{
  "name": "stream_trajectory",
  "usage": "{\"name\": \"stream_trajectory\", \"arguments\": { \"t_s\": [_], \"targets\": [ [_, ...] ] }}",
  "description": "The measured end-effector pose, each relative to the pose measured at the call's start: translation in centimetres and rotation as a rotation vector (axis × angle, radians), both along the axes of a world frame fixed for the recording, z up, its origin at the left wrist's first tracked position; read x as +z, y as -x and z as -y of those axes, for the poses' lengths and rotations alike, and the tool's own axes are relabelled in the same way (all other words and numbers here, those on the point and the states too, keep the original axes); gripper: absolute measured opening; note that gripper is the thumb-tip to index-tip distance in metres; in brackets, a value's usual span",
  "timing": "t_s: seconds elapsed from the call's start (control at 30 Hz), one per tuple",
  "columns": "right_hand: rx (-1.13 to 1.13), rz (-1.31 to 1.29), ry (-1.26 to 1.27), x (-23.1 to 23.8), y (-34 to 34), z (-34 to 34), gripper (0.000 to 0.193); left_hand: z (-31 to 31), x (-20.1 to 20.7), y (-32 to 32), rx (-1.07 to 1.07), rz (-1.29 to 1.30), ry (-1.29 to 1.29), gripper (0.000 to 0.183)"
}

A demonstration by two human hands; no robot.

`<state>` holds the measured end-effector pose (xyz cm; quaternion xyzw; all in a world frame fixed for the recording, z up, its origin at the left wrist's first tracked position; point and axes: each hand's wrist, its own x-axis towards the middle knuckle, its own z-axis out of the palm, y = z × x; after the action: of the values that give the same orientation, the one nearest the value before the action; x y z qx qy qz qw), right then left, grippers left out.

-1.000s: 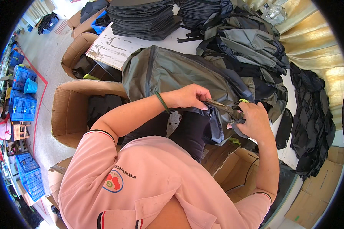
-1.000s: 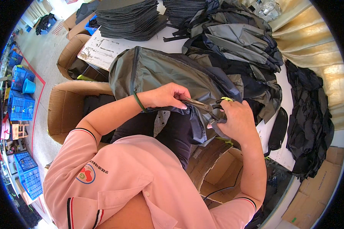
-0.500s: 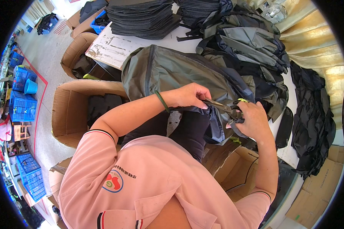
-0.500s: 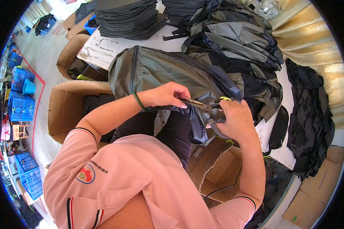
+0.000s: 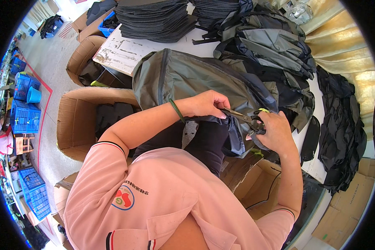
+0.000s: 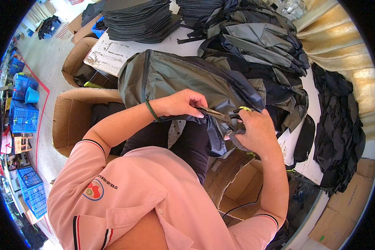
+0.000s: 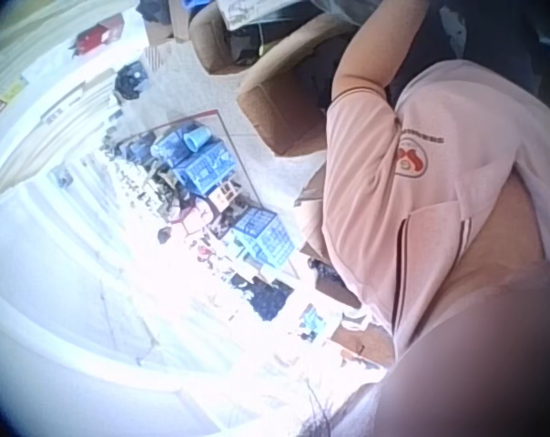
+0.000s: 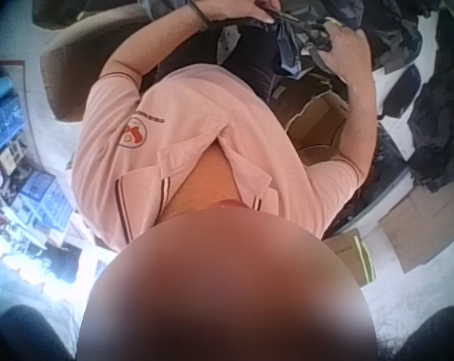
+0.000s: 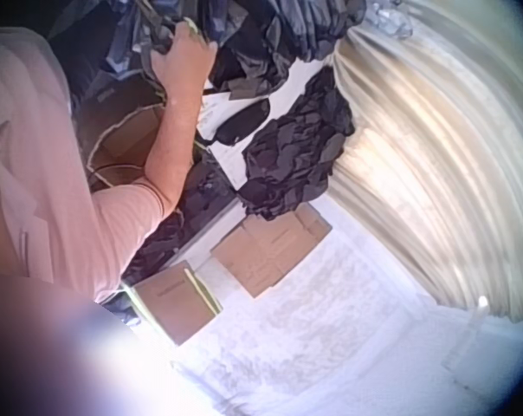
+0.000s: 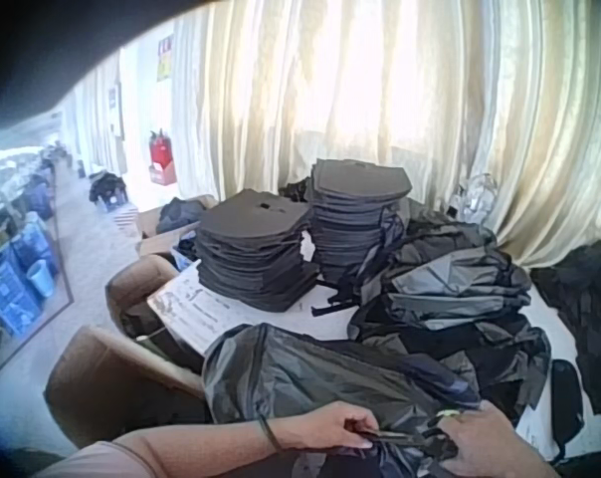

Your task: Trim excess material from edges of fabric components using scissors during manufacturing.

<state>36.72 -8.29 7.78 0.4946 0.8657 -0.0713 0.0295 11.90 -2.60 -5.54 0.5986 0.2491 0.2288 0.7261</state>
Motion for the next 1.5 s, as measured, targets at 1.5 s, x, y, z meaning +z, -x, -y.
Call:
{"name": "stream_trajectory", "arguments": {
  "t_s": [1.5],
  "targets": [
    [-0.957,-0.609,-0.388,-13.1,-8.8,-8.1,0.048,-7.7,0.0,0.9,0.138,-0.710,-1.442,0.060]
  ]
}}
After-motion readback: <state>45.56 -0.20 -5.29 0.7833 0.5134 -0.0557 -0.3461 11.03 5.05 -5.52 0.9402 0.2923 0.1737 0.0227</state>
